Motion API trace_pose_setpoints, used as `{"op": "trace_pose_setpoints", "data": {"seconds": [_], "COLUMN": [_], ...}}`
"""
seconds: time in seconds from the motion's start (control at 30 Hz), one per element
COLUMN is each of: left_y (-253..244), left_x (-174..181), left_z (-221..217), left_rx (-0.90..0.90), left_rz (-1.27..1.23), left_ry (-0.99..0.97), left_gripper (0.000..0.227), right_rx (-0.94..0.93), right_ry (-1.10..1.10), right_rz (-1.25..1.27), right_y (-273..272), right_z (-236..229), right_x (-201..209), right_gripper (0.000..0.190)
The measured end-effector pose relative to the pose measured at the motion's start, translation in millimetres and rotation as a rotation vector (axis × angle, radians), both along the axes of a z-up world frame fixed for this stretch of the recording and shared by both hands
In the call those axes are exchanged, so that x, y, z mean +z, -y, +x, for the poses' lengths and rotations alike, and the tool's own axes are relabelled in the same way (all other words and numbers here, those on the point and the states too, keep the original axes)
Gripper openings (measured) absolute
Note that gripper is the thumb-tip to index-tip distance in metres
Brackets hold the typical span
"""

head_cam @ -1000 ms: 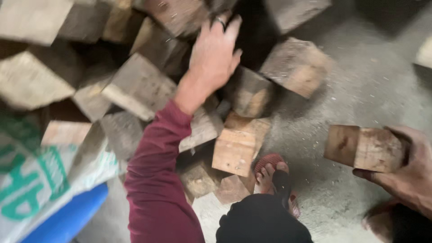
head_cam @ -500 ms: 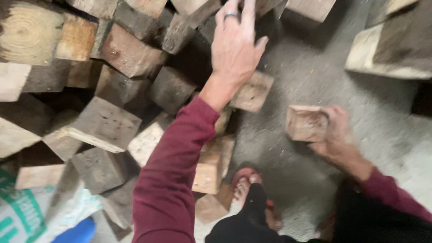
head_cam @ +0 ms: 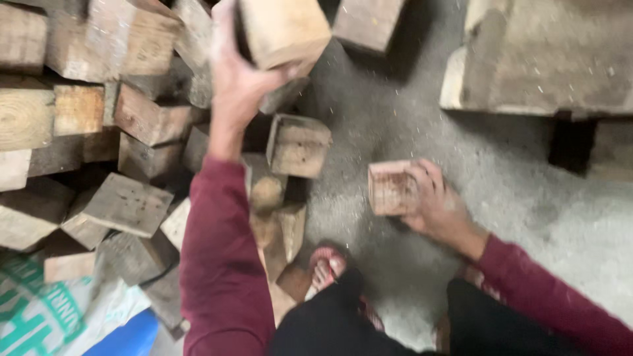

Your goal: The person repeatedly picks up small, rectangular wooden blocks from a pile on the floor and stacks them onto a wooden pallet. The person handles the blocks one by one, inspecting them briefly before placing them in a neat arrangement on the pallet.

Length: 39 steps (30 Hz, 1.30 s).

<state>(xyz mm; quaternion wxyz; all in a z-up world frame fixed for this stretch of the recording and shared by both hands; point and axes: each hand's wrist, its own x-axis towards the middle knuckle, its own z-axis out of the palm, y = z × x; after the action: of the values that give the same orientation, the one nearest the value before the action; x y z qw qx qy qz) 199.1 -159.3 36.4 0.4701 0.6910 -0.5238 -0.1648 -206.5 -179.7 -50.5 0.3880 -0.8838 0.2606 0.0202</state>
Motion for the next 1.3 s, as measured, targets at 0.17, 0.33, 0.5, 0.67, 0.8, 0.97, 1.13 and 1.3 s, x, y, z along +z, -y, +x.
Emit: {"op": "trace_pose_setpoints", "data": {"seconds": [0.17, 0.33, 0.5, 0.67, 0.8, 0.97, 1.13, 1.3], "left_y": [-48, -70, -93, -104, -111, -119, -117, -98], "left_x": [68, 38, -44, -49, -50, -60, -57, -51], "left_z": [-84, -188, -235, -225, -219, -225, -218, -164], "left_rx": [-0.131, -0.296, -0.278, -0.341, -0.396, -0.333, -0.327, -0.54], "left_rz": [0.237, 0.507, 0.456, 0.383, 0.433, 0.333, 0.287, 0.549], "left_ry": [0.008, 0.153, 0.288, 0.376, 0.337, 0.326, 0.315, -0.241], "left_gripper": [0.098, 0.097, 0.1, 0.104, 0.099, 0.103, 0.104, 0.126], "right_rx": [0.013, -0.096, -0.055, -0.065, -0.104, -0.133, -0.11, -0.089], "right_ry": [0.12, 0.031, 0.052, 0.126, 0.142, 0.129, 0.095, 0.136], "right_rz": [-0.115, -0.161, -0.07, -0.023, -0.025, -0.042, -0.068, -0.022], "right_y": [13, 24, 0, -9, -21, -24, -28, -21], "right_z": [-29, -71, -73, -59, -58, -57, -60, -60], "right_x": [-6, 0, -12, -2, -1, 0, -5, -4], "right_gripper": [0.101, 0.093, 0.1, 0.1, 0.102, 0.105, 0.106, 0.104]}}
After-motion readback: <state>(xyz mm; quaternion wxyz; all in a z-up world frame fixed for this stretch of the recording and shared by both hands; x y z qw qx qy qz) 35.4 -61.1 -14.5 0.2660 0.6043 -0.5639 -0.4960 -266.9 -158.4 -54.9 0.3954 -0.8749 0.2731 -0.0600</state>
